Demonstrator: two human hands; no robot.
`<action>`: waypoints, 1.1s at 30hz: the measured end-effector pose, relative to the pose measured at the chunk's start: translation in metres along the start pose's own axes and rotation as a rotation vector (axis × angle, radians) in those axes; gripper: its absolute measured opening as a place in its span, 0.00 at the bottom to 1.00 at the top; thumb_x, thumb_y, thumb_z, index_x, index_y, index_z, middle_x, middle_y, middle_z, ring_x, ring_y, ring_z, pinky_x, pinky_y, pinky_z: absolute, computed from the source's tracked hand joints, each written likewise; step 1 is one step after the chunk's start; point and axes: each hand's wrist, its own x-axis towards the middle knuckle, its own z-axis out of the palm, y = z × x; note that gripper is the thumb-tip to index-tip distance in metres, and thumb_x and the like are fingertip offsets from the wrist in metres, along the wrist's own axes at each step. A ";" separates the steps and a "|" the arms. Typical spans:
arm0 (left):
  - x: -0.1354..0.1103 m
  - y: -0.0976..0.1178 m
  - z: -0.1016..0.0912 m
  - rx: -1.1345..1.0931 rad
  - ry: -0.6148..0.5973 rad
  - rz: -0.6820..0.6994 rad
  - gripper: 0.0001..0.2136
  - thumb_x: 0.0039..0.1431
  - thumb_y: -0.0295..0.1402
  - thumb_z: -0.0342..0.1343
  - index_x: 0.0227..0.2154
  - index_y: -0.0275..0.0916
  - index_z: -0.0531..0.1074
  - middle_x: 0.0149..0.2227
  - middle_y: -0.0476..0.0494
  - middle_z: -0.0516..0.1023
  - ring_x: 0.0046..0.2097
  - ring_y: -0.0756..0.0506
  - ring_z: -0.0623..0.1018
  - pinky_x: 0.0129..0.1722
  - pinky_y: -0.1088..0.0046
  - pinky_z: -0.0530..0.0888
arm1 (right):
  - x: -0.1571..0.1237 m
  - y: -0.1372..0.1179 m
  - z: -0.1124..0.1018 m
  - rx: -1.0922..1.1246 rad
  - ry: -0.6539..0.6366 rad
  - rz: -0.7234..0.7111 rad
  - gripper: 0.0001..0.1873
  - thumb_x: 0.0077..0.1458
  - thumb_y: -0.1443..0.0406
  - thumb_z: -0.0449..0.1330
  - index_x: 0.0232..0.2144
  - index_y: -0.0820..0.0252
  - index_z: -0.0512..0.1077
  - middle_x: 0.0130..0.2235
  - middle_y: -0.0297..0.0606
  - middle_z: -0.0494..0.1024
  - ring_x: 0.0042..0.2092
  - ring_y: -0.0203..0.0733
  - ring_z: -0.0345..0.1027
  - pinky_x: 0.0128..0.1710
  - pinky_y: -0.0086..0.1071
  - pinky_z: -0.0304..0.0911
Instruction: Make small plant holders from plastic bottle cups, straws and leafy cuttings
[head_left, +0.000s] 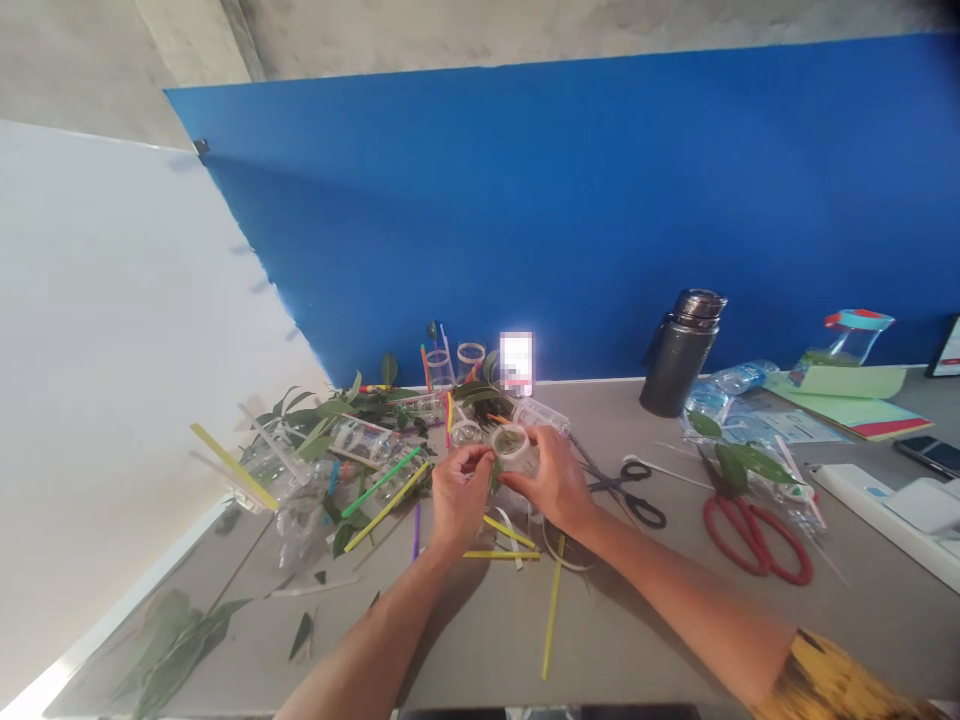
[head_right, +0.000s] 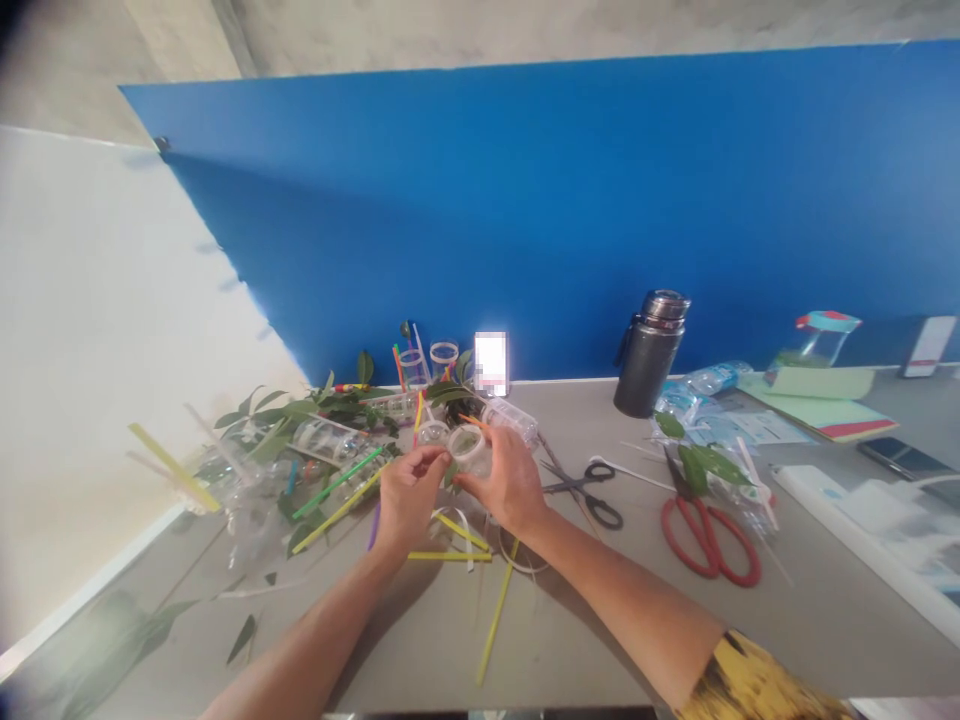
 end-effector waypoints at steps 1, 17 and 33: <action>0.000 -0.001 0.000 0.015 0.002 0.001 0.06 0.52 0.35 0.61 0.27 0.39 0.81 0.27 0.45 0.81 0.31 0.44 0.78 0.34 0.70 0.73 | 0.000 -0.001 0.000 -0.013 -0.006 -0.006 0.29 0.45 0.60 0.75 0.49 0.55 0.72 0.47 0.45 0.78 0.50 0.58 0.72 0.51 0.50 0.68; 0.015 -0.010 0.001 -0.504 -0.172 -0.276 0.12 0.46 0.39 0.66 0.25 0.39 0.69 0.25 0.52 0.71 0.28 0.50 0.72 0.28 0.74 0.70 | 0.018 0.004 -0.017 0.717 -0.364 0.273 0.27 0.53 0.56 0.68 0.55 0.51 0.76 0.50 0.39 0.82 0.54 0.54 0.75 0.52 0.45 0.71; 0.003 -0.013 -0.011 -0.557 -0.059 -0.367 0.22 0.48 0.54 0.69 0.34 0.40 0.79 0.41 0.37 0.81 0.38 0.42 0.78 0.29 0.70 0.76 | 0.024 0.008 -0.022 0.989 -0.395 0.339 0.29 0.51 0.50 0.70 0.54 0.52 0.77 0.51 0.43 0.81 0.54 0.57 0.74 0.56 0.49 0.67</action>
